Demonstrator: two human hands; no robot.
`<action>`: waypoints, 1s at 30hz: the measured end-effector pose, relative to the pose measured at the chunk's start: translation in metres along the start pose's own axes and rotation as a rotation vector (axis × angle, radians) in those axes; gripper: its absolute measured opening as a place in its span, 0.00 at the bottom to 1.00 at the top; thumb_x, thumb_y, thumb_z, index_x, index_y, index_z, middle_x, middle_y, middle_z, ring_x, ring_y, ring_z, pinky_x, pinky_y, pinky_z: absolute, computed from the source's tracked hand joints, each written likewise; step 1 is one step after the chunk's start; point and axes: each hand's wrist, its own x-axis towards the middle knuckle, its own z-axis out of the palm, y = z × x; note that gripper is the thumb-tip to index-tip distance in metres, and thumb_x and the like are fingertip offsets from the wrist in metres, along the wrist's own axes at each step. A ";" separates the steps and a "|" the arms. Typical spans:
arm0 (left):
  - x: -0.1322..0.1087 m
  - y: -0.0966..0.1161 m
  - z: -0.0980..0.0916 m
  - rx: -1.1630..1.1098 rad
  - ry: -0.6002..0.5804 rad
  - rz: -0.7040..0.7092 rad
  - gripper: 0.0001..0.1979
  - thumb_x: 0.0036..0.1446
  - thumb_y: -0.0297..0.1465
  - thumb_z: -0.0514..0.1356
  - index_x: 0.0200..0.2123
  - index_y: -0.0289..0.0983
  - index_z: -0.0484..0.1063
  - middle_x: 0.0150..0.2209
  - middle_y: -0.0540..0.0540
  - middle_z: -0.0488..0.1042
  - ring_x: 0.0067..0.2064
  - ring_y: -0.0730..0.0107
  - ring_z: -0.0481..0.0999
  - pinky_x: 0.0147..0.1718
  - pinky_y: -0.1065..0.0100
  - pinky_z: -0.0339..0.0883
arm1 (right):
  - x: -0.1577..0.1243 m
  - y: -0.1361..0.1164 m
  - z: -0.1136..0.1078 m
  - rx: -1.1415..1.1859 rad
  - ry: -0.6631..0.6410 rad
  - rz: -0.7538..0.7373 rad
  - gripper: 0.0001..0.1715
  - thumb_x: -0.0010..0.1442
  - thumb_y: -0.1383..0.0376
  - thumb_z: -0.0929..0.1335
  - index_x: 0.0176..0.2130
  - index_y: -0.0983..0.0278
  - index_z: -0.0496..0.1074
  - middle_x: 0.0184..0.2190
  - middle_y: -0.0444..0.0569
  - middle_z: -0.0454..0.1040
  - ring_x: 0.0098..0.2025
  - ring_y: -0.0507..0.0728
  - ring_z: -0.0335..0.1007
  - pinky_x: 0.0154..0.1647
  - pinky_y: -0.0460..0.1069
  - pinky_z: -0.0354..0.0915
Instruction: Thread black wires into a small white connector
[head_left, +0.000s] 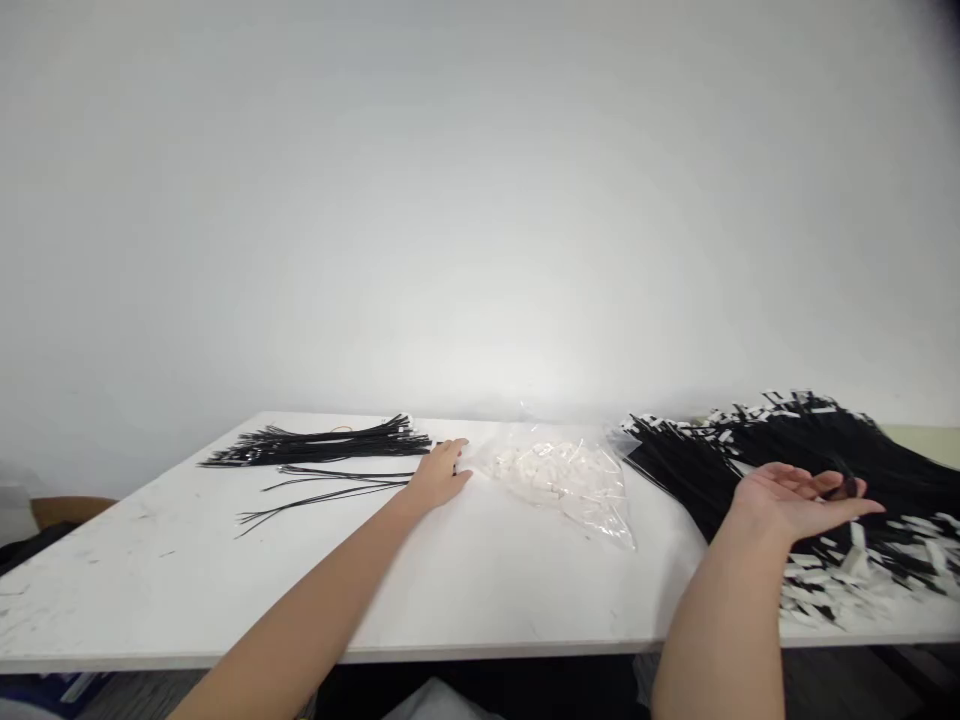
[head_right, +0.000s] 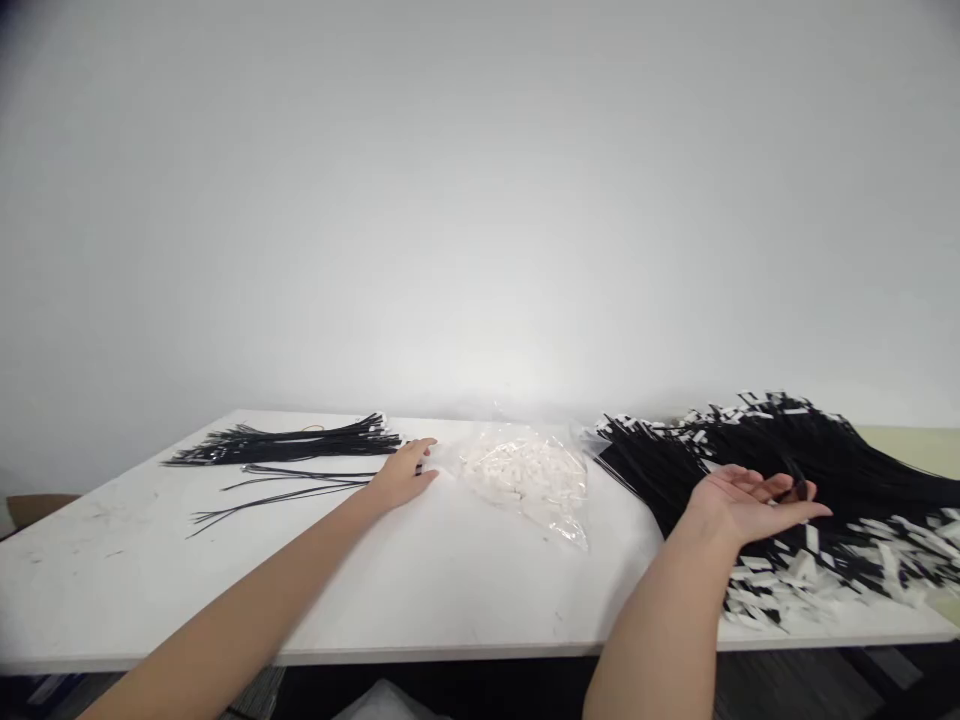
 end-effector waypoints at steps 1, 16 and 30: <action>0.000 0.000 0.000 -0.001 -0.001 0.000 0.25 0.49 0.34 0.56 0.53 0.39 0.61 0.45 0.42 0.69 0.47 0.59 0.67 0.46 0.63 0.59 | 0.001 -0.001 -0.001 -0.031 -0.026 -0.007 0.15 0.56 0.57 0.60 0.24 0.59 0.67 0.29 0.40 0.69 0.19 0.45 0.61 0.12 0.37 0.54; 0.001 0.001 0.001 0.030 -0.018 -0.002 0.24 0.50 0.34 0.55 0.52 0.38 0.62 0.44 0.42 0.69 0.46 0.59 0.67 0.45 0.62 0.58 | -0.009 -0.005 0.002 0.154 -0.074 0.146 0.21 0.60 0.55 0.59 0.24 0.59 0.72 0.26 0.39 0.74 0.15 0.45 0.61 0.09 0.38 0.56; 0.001 0.001 0.001 0.066 -0.028 0.005 0.23 0.51 0.34 0.54 0.52 0.38 0.62 0.44 0.43 0.69 0.47 0.61 0.67 0.45 0.64 0.58 | -0.013 -0.005 -0.001 1.877 0.364 0.923 0.14 0.49 0.79 0.62 0.16 0.69 0.66 0.20 0.43 0.69 0.11 0.43 0.50 0.11 0.33 0.30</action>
